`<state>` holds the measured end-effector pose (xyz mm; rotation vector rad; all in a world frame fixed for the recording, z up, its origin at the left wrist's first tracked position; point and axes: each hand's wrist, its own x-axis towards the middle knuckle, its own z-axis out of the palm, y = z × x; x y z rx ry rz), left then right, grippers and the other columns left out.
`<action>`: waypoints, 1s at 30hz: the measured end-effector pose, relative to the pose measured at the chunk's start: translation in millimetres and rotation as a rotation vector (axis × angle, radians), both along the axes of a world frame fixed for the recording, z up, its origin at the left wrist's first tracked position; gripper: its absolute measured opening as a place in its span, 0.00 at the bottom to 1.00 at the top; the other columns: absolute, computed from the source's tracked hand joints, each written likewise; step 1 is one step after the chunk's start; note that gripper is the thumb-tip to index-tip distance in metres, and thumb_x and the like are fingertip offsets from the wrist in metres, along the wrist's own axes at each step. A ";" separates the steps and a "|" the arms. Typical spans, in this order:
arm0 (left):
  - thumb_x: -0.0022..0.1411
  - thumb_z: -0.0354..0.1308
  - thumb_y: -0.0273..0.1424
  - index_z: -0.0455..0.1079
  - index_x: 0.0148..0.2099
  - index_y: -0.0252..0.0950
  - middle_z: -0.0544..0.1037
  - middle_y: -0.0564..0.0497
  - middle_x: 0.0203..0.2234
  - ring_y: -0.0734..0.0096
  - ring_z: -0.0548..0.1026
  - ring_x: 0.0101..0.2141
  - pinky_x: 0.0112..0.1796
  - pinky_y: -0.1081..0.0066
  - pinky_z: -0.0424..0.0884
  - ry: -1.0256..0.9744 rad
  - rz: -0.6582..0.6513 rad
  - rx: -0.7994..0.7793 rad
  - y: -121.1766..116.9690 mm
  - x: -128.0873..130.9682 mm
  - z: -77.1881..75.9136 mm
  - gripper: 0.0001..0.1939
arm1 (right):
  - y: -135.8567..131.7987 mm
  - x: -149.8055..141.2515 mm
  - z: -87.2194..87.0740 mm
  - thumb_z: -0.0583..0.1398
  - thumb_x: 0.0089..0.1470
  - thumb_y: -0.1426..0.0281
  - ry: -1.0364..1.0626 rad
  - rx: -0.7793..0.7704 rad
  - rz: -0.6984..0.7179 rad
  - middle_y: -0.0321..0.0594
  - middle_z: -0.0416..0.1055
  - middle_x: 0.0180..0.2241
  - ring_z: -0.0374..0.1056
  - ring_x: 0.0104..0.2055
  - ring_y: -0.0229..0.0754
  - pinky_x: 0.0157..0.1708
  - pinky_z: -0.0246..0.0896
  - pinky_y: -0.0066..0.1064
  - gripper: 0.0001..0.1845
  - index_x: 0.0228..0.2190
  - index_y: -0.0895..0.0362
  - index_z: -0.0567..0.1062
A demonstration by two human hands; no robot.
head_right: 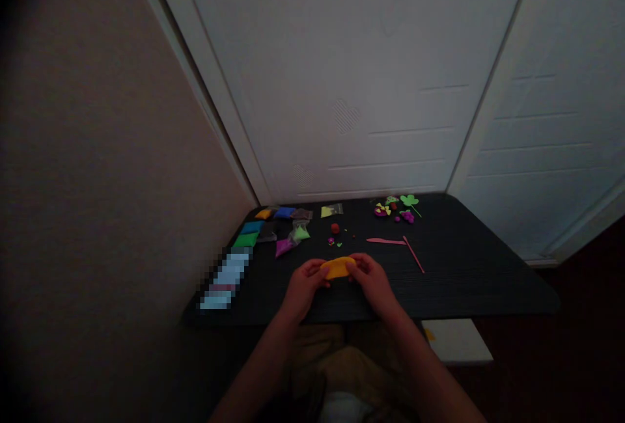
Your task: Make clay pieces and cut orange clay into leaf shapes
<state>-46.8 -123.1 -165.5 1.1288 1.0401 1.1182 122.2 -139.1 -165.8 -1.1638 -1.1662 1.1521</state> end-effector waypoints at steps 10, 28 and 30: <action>0.56 0.48 0.29 0.74 0.39 0.33 0.77 0.44 0.43 0.61 0.73 0.46 0.48 0.62 0.67 0.336 0.047 0.227 -3.8 -7.4 1.7 0.14 | 0.4 3.4 -5.4 0.54 0.47 0.70 -0.262 0.123 -0.119 0.42 0.71 0.47 0.66 0.50 0.45 0.52 0.58 0.39 0.12 0.31 0.55 0.76; 0.64 0.39 0.47 0.54 0.63 0.40 0.58 0.51 0.62 0.56 0.52 0.62 0.60 0.45 0.45 1.248 -0.156 0.629 -27.8 8.6 -5.8 0.30 | -15.1 -1.0 -7.8 0.48 0.56 0.70 -1.107 0.218 0.014 0.40 0.66 0.55 0.58 0.58 0.45 0.59 0.44 0.46 0.23 0.51 0.54 0.70; 0.64 0.37 0.48 0.53 0.63 0.40 0.57 0.51 0.62 0.55 0.51 0.62 0.59 0.45 0.45 1.266 -0.161 0.634 -28.5 8.5 -6.0 0.30 | -21.9 0.1 -7.7 0.47 0.58 0.68 -1.177 0.227 0.042 0.39 0.60 0.59 0.53 0.61 0.48 0.60 0.41 0.48 0.24 0.55 0.53 0.65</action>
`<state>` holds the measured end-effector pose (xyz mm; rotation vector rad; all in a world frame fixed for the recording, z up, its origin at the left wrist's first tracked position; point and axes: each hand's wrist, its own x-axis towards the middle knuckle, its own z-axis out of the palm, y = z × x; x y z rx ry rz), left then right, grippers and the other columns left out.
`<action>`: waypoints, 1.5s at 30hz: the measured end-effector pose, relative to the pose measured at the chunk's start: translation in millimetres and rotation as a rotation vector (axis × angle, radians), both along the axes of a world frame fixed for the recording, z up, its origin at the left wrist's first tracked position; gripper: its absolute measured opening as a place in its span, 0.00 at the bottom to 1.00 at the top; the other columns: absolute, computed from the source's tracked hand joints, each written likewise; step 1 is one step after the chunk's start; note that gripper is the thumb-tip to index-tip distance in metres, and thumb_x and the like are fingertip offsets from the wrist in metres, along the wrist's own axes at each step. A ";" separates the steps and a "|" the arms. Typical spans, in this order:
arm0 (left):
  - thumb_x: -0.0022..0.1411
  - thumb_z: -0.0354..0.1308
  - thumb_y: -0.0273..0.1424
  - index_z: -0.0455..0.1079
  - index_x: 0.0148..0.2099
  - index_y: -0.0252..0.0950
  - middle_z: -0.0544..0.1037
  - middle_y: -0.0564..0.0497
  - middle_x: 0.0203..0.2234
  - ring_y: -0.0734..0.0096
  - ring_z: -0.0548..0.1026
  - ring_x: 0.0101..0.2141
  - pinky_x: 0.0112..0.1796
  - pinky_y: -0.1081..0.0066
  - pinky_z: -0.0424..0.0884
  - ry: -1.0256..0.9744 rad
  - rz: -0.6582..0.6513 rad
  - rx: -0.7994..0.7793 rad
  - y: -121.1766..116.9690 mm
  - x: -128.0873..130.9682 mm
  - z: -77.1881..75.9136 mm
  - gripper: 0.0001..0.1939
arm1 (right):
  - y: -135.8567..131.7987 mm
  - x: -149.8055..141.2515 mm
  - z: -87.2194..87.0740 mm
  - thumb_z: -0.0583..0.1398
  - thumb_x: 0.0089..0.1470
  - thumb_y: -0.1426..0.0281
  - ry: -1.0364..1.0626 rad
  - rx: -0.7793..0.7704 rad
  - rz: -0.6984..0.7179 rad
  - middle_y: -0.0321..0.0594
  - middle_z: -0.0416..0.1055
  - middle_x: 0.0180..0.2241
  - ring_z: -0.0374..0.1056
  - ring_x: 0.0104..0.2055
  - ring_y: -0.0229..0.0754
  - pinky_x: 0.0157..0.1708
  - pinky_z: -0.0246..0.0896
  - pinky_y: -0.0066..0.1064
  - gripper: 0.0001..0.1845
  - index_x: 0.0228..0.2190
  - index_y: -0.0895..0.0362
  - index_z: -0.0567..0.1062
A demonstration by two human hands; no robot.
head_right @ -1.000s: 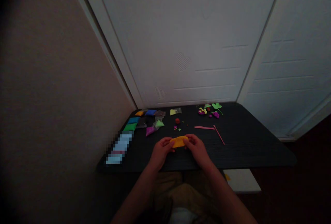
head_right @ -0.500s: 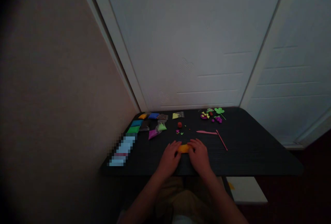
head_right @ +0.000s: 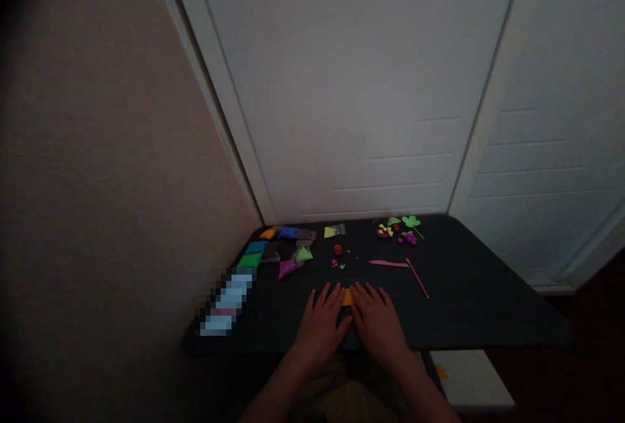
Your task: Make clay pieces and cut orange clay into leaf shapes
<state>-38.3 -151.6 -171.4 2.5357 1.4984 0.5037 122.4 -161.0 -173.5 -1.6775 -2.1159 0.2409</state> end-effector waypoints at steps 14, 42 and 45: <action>0.66 0.35 0.45 0.50 0.64 0.44 0.56 0.53 0.62 0.55 0.50 0.63 0.59 0.45 0.45 0.111 -0.050 0.036 -3.8 -3.7 5.9 0.28 | -8.3 6.2 1.1 0.47 0.59 0.57 -0.204 0.015 -0.053 0.45 0.44 0.65 0.43 0.65 0.52 0.59 0.39 0.51 0.28 0.59 0.51 0.59; 0.65 0.36 0.46 0.46 0.65 0.36 0.53 0.49 0.63 0.63 0.52 0.62 0.60 0.54 0.48 0.056 -0.106 0.013 2.9 -1.0 4.8 0.31 | -4.4 4.9 -3.6 0.44 0.59 0.62 -0.267 0.016 -0.081 0.40 0.56 0.60 0.50 0.62 0.52 0.58 0.40 0.54 0.27 0.58 0.53 0.61; 0.64 0.35 0.49 0.48 0.65 0.35 0.52 0.47 0.63 0.61 0.50 0.63 0.60 0.52 0.46 0.074 -0.036 0.029 -1.8 -3.7 1.4 0.34 | -4.3 4.9 -4.5 0.45 0.59 0.61 -0.263 0.011 -0.090 0.45 0.52 0.62 0.49 0.63 0.53 0.58 0.38 0.55 0.29 0.59 0.57 0.58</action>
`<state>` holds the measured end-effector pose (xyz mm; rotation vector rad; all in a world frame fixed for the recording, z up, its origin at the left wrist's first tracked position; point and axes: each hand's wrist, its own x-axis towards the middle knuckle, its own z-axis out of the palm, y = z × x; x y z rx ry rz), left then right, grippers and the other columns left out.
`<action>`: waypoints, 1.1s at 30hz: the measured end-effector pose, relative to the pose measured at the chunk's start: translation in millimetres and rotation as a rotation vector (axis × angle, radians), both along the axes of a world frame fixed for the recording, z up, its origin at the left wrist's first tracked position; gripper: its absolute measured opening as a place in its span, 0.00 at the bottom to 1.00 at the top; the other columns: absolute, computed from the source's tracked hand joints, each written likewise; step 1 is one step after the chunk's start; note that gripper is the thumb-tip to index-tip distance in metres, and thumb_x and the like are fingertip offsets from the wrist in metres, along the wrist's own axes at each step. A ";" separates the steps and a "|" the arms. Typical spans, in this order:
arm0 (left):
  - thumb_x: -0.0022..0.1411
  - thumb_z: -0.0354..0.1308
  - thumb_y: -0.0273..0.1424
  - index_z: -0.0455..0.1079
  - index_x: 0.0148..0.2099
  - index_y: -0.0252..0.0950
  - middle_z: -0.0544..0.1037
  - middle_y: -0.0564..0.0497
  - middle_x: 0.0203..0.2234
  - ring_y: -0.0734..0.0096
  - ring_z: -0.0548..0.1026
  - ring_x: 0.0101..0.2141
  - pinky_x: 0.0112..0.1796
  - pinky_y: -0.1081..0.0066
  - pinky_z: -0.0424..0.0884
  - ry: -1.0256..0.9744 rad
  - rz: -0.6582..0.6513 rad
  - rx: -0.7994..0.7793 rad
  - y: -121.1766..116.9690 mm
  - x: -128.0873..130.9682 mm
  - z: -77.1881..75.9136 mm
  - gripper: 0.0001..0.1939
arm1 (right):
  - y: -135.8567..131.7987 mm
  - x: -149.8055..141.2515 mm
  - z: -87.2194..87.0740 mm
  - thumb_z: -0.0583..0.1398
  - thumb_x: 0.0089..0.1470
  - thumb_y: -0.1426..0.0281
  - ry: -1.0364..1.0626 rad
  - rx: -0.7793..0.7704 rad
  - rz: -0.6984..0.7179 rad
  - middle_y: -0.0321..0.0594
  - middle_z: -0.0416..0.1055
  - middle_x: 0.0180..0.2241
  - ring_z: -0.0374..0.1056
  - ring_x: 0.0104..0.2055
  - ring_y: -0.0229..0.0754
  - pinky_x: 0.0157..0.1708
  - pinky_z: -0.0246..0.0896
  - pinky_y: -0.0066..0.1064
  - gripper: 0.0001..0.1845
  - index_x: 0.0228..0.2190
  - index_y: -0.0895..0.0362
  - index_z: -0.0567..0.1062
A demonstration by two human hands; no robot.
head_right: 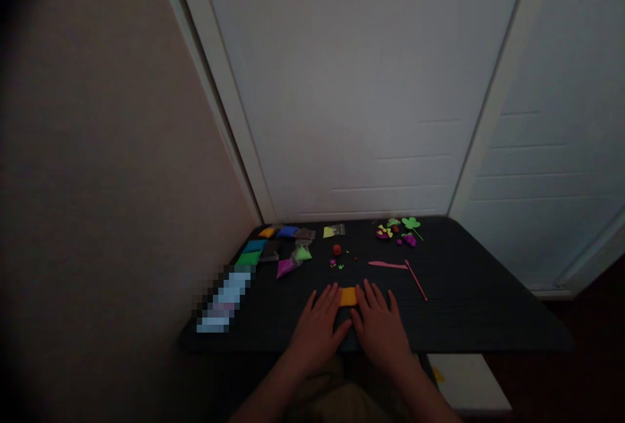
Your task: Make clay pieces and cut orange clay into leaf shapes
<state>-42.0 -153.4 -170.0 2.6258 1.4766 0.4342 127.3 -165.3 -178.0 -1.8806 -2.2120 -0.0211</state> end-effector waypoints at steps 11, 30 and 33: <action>0.64 0.35 0.48 0.51 0.64 0.34 0.57 0.46 0.62 0.58 0.52 0.62 0.60 0.49 0.46 0.022 0.065 0.020 -0.6 1.4 -0.6 0.33 | -2.1 -6.5 4.3 0.43 0.60 0.65 -0.038 0.008 0.030 0.40 0.49 0.64 0.45 0.64 0.51 0.58 0.38 0.54 0.25 0.58 0.53 0.60; 0.67 0.33 0.40 0.54 0.63 0.43 0.58 0.54 0.61 0.58 0.52 0.62 0.58 0.46 0.50 0.082 0.073 0.111 -5.0 2.9 -1.1 0.25 | -7.1 -14.0 3.9 0.42 0.61 0.63 -0.037 0.044 0.091 0.38 0.50 0.63 0.43 0.65 0.50 0.59 0.37 0.52 0.26 0.59 0.53 0.58; 0.67 0.33 0.40 0.55 0.62 0.42 0.59 0.53 0.61 0.59 0.51 0.62 0.59 0.47 0.50 0.092 0.088 0.121 -6.5 8.7 0.4 0.25 | -7.2 -13.6 3.5 0.43 0.61 0.64 -0.040 0.046 0.078 0.39 0.51 0.63 0.44 0.64 0.50 0.59 0.37 0.53 0.25 0.58 0.51 0.59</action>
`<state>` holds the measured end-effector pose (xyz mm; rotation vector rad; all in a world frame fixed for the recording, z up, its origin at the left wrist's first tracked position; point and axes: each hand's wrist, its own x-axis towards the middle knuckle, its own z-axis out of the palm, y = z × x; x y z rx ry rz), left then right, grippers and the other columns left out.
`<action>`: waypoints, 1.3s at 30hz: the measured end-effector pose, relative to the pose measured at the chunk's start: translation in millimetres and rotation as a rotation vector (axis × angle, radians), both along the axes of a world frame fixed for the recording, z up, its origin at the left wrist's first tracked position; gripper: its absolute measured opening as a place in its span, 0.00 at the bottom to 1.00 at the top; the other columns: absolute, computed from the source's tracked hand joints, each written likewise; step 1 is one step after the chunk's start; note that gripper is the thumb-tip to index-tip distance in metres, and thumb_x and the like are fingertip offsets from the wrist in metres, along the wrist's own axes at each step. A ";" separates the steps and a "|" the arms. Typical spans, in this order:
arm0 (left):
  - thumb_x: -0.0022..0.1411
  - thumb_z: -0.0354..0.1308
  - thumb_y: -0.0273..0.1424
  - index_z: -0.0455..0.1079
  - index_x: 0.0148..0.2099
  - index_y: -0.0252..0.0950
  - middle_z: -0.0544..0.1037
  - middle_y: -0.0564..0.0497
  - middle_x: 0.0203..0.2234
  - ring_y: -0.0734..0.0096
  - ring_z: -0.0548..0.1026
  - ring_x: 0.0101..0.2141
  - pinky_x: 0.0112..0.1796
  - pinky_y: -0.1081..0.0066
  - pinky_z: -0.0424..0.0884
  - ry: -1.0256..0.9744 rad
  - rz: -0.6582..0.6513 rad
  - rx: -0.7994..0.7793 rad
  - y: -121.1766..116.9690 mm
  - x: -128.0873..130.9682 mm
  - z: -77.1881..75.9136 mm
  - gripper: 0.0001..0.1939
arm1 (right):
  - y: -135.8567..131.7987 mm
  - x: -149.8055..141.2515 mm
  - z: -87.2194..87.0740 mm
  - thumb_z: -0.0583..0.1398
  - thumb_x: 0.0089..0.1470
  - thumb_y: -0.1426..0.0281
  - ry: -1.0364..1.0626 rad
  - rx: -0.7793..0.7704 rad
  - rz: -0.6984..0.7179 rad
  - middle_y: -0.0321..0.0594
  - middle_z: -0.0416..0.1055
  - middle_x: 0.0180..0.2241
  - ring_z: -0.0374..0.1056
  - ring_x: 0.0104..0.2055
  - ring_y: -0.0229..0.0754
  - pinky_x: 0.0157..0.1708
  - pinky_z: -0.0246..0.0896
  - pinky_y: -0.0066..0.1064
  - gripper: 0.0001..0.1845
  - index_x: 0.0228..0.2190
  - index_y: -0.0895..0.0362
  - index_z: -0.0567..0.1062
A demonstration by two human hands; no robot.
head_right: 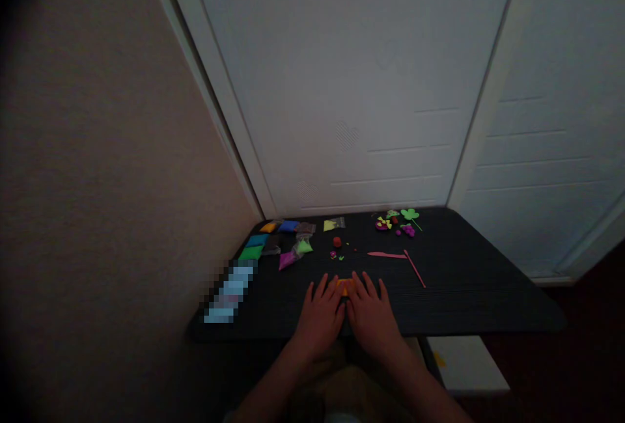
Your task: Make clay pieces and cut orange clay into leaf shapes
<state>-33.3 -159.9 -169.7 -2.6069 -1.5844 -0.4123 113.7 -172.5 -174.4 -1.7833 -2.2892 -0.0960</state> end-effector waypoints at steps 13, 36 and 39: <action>0.68 0.33 0.37 0.56 0.62 0.37 0.61 0.50 0.60 0.63 0.51 0.62 0.60 0.51 0.48 0.007 0.001 0.018 -2.6 14.0 3.3 0.25 | 0.7 0.5 -3.9 0.43 0.60 0.64 -0.017 0.024 -0.054 0.44 0.46 0.64 0.43 0.65 0.51 0.59 0.36 0.53 0.26 0.58 0.53 0.59; 0.68 0.31 0.37 0.53 0.63 0.41 0.61 0.50 0.60 0.62 0.53 0.62 0.60 0.48 0.45 0.009 -0.015 0.004 -2.4 15.4 2.7 0.25 | -2.9 -2.7 -0.6 0.43 0.60 0.66 -0.023 0.008 -0.137 0.46 0.49 0.63 0.46 0.64 0.52 0.59 0.34 0.54 0.26 0.58 0.55 0.61; 0.68 0.31 0.37 0.53 0.63 0.40 0.58 0.51 0.62 0.62 0.50 0.63 0.60 0.49 0.46 0.008 -0.020 0.009 -1.5 16.2 1.6 0.25 | -3.3 -2.8 -0.8 0.43 0.60 0.66 -0.027 0.002 -0.138 0.44 0.50 0.63 0.45 0.64 0.51 0.59 0.35 0.53 0.26 0.58 0.54 0.61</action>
